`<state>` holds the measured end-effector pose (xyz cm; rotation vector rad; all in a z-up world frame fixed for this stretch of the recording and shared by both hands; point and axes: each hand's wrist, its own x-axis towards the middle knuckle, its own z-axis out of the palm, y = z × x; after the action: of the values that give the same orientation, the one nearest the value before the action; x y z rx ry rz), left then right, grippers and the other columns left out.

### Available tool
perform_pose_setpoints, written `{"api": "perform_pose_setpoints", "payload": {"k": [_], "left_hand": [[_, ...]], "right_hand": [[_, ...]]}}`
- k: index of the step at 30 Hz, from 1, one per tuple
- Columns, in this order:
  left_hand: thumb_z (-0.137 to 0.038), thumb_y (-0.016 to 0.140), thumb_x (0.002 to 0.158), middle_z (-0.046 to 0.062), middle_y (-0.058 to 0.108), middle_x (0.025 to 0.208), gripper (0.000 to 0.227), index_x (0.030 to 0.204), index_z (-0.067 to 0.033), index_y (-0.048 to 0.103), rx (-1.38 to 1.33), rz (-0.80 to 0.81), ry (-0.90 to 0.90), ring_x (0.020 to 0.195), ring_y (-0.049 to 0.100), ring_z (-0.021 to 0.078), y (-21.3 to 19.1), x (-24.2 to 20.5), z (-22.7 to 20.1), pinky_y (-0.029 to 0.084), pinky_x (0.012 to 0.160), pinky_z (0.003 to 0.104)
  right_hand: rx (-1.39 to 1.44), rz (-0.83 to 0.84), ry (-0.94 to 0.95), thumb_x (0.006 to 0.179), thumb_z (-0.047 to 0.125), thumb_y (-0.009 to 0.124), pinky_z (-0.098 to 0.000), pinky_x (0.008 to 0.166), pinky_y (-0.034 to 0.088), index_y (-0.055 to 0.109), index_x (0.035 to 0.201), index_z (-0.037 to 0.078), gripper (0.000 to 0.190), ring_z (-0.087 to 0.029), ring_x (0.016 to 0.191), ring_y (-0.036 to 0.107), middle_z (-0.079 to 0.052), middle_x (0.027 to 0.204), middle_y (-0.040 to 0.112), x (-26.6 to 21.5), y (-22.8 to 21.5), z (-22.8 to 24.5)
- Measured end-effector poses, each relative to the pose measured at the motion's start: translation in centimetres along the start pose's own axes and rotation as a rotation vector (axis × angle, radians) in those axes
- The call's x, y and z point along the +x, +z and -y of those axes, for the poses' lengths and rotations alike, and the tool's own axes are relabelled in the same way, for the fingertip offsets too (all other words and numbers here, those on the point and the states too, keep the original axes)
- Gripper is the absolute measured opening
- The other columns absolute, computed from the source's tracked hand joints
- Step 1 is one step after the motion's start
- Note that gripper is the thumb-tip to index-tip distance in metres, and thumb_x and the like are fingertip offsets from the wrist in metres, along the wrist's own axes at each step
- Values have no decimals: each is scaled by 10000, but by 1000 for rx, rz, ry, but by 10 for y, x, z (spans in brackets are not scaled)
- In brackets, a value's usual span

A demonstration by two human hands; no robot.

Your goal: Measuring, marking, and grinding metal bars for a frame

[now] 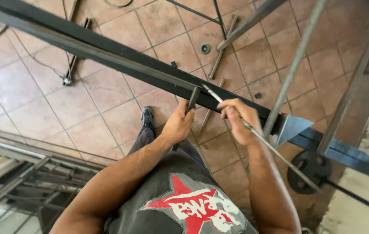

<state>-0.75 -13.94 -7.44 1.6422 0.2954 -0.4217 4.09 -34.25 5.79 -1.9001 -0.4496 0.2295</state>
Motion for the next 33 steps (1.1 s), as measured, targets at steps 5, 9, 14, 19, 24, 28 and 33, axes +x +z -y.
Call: {"api": "perform_pose_setpoints", "payload": {"k": [5,9,14,19,24,28,33], "left_hand": [[-358,556,1013,213,691,1081,256,1224,-213,558,39,31,-130,1133,662,432,-3,-4,-19,527,934,529],[-385,546,1003,206,700,1131,278,1241,-242,556,41,60,-163,1183,644,424,-2,-4,-22,504,984,540],[-390,466,1033,241,694,1212,351,1316,-188,512,19,115,-211,1228,621,443,5,3,-13,489,1017,569],[-336,465,1028,298,657,1264,371,1335,-135,513,-40,120,-185,1271,576,486,-8,-10,-52,467,1056,603],[-366,463,1033,274,678,1237,339,1300,-164,519,-45,115,-204,1264,584,476,-8,-16,-55,470,1047,602],[-353,465,1043,285,684,1167,293,1245,-147,520,-58,106,-208,1211,608,493,1,-13,-36,476,998,603],[-359,493,1030,196,706,945,205,1159,-209,547,-19,42,-161,1041,700,413,3,-15,-27,517,855,531]], "right_hand": [[-262,0,94,986,149,647,-417,791,585,741,1160,59,218,-319,902,745,-132,945,757,13,-14,51],[-474,-22,-32,999,293,723,-333,771,545,726,902,216,124,-234,814,697,-9,822,660,-3,19,40],[-539,93,-60,1034,633,451,-374,761,468,532,804,183,512,-263,732,557,-9,744,436,4,61,91],[-550,4,9,1068,543,450,-353,717,471,541,772,203,460,-252,700,547,-2,720,436,1,68,85],[-548,-21,14,1084,443,470,-409,678,478,567,784,179,411,-331,698,553,-49,714,449,-2,82,95],[-506,-85,17,1080,380,505,-447,659,490,588,796,156,371,-377,695,573,-88,708,484,-10,89,83],[-344,-240,106,1074,393,512,-385,741,553,716,938,186,321,-303,760,692,-42,774,661,-28,72,56]]}}
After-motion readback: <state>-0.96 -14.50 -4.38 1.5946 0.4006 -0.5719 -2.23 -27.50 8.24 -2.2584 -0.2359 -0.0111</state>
